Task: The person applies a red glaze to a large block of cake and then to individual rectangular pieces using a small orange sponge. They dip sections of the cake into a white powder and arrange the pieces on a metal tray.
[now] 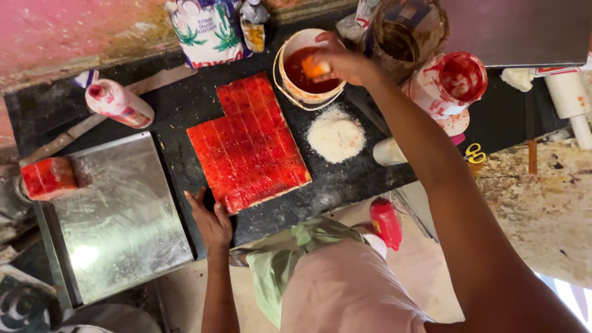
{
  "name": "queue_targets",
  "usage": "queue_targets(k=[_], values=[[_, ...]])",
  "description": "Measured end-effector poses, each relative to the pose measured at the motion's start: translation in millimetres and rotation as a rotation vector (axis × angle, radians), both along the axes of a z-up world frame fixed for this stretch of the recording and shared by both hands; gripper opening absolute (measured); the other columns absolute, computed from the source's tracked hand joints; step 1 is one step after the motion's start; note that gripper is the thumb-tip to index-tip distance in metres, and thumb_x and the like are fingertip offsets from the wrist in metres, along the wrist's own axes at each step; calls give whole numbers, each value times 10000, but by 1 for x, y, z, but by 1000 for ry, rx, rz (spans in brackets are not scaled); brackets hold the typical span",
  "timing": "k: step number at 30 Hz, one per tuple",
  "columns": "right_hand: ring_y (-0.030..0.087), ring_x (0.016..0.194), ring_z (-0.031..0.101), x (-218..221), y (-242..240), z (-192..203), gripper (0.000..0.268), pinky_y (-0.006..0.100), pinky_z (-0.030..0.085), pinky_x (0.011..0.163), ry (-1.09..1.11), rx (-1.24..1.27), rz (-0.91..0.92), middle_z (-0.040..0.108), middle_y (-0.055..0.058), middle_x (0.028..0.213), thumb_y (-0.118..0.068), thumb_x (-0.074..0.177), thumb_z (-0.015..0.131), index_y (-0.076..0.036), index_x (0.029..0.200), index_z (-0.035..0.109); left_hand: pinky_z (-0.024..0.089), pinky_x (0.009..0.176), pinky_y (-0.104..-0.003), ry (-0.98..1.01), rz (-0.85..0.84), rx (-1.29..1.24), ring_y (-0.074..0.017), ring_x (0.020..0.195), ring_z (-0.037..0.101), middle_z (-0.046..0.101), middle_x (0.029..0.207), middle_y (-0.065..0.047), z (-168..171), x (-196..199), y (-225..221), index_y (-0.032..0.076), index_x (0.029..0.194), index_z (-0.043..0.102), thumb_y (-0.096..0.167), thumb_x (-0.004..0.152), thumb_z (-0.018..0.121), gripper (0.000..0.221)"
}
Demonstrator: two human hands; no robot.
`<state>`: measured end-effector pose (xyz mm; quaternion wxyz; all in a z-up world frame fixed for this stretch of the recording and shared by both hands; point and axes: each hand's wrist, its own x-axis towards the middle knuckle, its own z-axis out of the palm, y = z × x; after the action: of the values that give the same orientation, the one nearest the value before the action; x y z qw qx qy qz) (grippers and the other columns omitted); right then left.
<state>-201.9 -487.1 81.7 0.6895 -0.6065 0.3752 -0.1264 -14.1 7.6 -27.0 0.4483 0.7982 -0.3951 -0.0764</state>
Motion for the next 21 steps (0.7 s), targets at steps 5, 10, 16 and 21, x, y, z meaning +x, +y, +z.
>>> queue_targets(k=[5, 10, 16, 21], values=[[345, 1157, 692, -11, 6, 10, 486, 543, 611, 912, -280, 354, -104, 553, 140, 1286, -80, 889, 699, -113, 1278, 409, 329, 1169, -516, -25, 1, 37, -465, 1312, 489, 509, 1515, -267, 5, 1, -3, -82, 1634, 48, 407, 1108, 444, 820], [300, 886, 737, 19, 11, -17, 555, 413, 598, 722, 507, -609, 213, 588, 81, 1200, -148, 759, 813, -119, 1214, 498, 328, 1177, -510, -28, 0, 32, -461, 1315, 484, 510, 1520, -265, 0, -1, -1, -72, 1641, 44, 425, 1109, 427, 823], [237, 929, 699, 12, 4, -13, 618, 351, 604, 712, 381, -594, 66, 596, 110, 1149, -126, 769, 841, -136, 1294, 515, 316, 1208, -500, 6, -17, -37, -442, 1356, 495, 510, 1499, -275, -5, 2, 0, -67, 1642, 17, 428, 1117, 435, 834], [259, 1194, 662, -38, 8, 3, 645, 460, 603, 958, -275, 21, -173, 603, 52, 1298, -16, 911, 745, -203, 1404, 374, 322, 1216, -490, -9, 8, -87, -409, 1362, 507, 525, 1473, -274, 16, -1, -7, -65, 1639, 80, 315, 1119, 502, 770]])
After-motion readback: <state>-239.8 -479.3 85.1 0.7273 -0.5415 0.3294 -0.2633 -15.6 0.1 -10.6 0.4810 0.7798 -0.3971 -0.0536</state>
